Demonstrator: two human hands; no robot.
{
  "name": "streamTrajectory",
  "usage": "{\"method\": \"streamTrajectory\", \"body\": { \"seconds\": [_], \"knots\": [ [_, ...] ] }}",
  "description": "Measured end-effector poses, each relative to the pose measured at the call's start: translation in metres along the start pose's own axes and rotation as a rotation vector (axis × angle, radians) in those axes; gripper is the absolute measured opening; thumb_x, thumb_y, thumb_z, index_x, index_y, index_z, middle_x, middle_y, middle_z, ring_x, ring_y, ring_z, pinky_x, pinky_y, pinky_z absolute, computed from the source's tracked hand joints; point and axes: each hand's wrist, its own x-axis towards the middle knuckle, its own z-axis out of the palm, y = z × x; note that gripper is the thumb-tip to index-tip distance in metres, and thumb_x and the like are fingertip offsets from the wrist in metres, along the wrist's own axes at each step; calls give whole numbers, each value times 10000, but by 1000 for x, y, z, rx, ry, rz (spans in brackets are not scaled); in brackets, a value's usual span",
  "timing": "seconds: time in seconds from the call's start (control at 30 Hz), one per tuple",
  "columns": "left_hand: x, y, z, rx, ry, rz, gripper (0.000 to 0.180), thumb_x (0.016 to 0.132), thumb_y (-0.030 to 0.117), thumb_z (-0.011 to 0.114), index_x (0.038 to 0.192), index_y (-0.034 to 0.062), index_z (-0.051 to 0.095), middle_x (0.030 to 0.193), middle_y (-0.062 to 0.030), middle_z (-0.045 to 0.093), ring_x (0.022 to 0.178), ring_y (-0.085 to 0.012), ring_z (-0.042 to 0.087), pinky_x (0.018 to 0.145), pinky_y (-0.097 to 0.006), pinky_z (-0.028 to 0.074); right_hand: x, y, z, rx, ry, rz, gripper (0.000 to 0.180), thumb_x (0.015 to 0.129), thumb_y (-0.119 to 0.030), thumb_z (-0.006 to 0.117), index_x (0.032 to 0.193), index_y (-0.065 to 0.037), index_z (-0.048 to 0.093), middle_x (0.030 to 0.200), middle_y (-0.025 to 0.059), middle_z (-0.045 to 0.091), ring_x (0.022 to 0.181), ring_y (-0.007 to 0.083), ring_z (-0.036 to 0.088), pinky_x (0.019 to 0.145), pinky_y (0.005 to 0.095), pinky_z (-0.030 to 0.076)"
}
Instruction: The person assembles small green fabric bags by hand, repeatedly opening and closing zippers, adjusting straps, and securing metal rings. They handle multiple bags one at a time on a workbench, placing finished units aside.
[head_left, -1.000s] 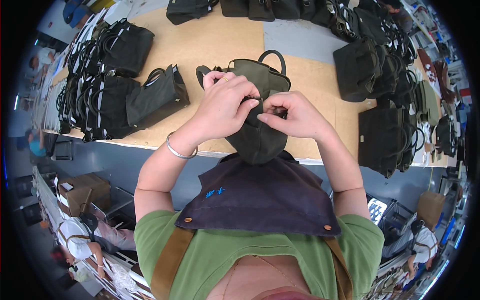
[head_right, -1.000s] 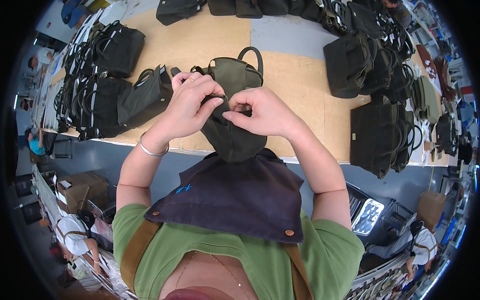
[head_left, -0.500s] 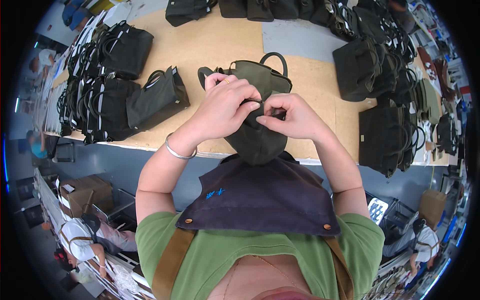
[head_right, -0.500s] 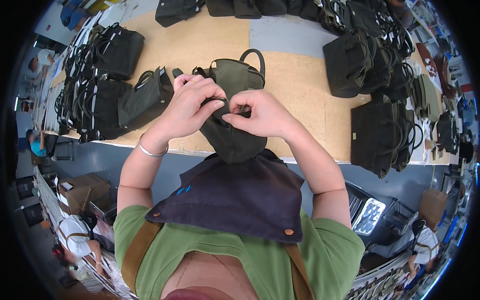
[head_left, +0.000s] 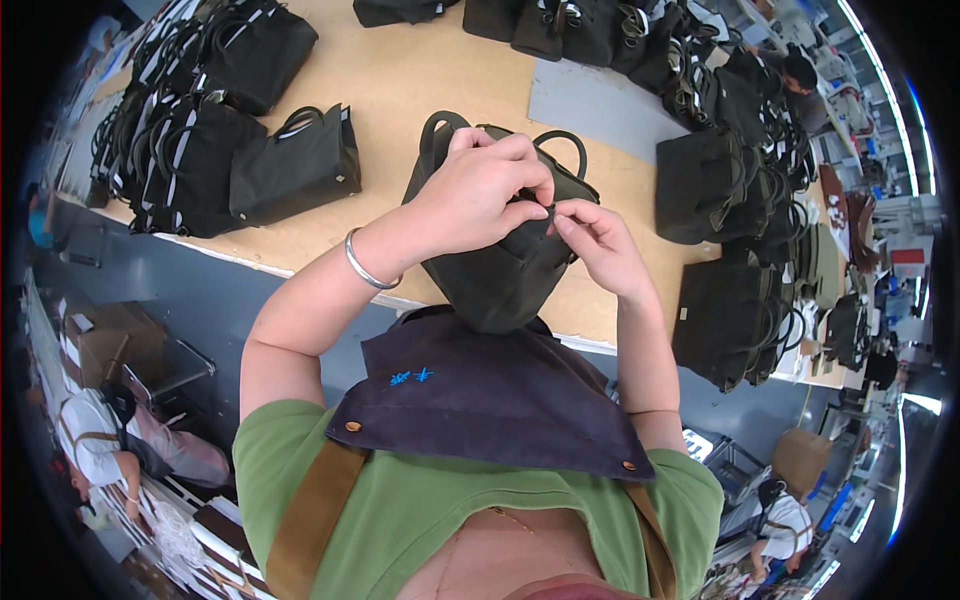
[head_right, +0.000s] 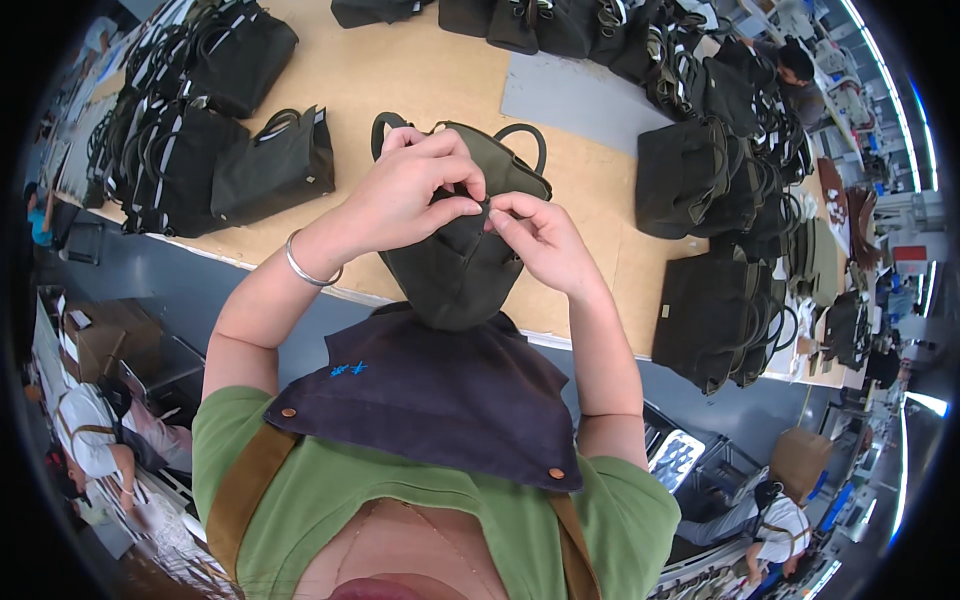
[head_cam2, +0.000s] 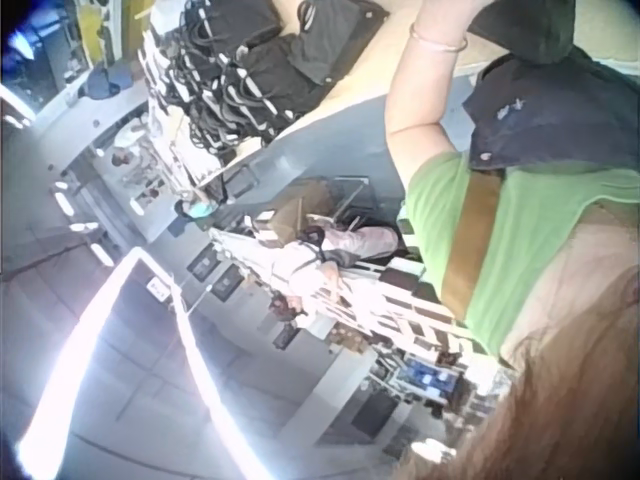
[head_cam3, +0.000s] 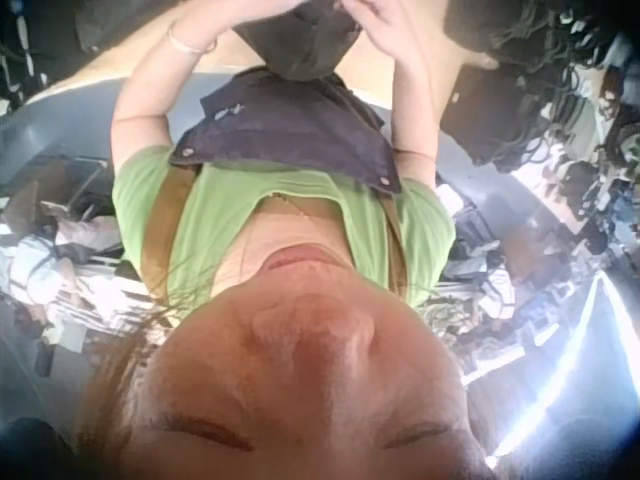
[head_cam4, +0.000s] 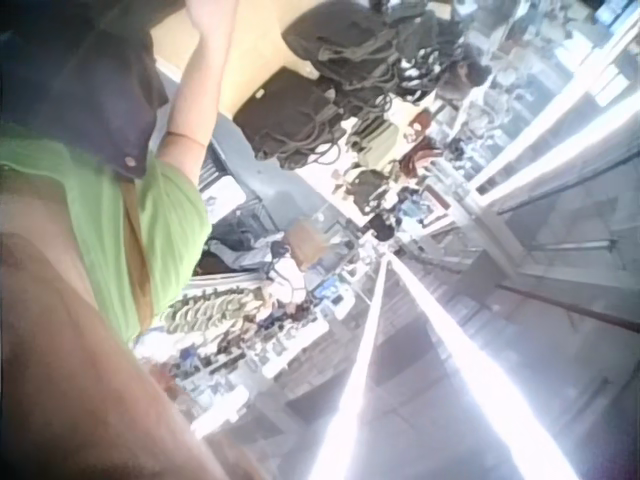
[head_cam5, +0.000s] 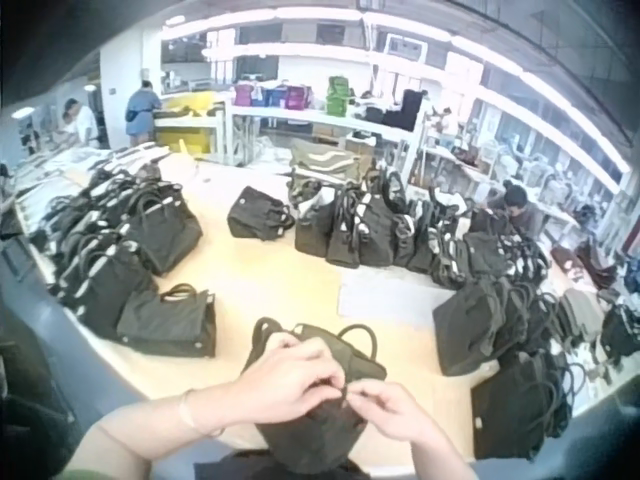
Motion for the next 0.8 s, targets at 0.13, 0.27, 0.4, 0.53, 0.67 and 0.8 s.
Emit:
{"method": "streamTrajectory", "body": {
  "seconds": [0.13,0.27,0.4,0.53,0.67,0.8],
  "knots": [
    [0,0,0,42,-31,-43,55,812,104,692,818,113,638,817,2,528,741,-146,540,915,-355,291,1,2,1,-28,-6,25,121,973,-103,546,1001,-24,634,808,-70,584,597,-27,373,521,170,315],
    [-1,0,0,77,-66,-52,33,831,103,655,824,102,623,823,-19,529,765,-171,544,918,-366,294,2,0,2,-19,-7,34,106,968,-95,554,986,-29,635,777,-77,571,586,-25,366,512,172,301],
    [-1,0,1,114,-74,-35,28,834,84,622,833,84,594,824,-39,522,791,-196,542,912,-374,298,4,3,7,-27,21,0,84,958,-76,559,947,-32,630,751,-79,560,554,-24,351,493,176,289],
    [-5,6,3,142,-41,-28,41,827,69,610,824,77,569,822,-53,521,766,-216,548,896,-379,301,4,6,9,-54,40,-37,75,934,-46,562,890,-31,620,725,-73,560,527,-23,344,474,180,278],
    [-7,11,5,180,-12,-61,57,824,65,610,811,79,557,804,-59,527,744,-225,556,883,-377,304,2,2,15,-68,89,-75,83,914,-21,557,859,-21,619,718,-58,580,524,-25,357,468,180,280],
    [-7,12,6,175,-5,-114,64,824,57,609,808,85,555,771,-51,540,744,-222,564,877,-373,307,1,1,20,-57,113,-64,82,905,-11,557,857,-9,624,735,-46,604,537,-31,387,465,177,285]
  ]
}}
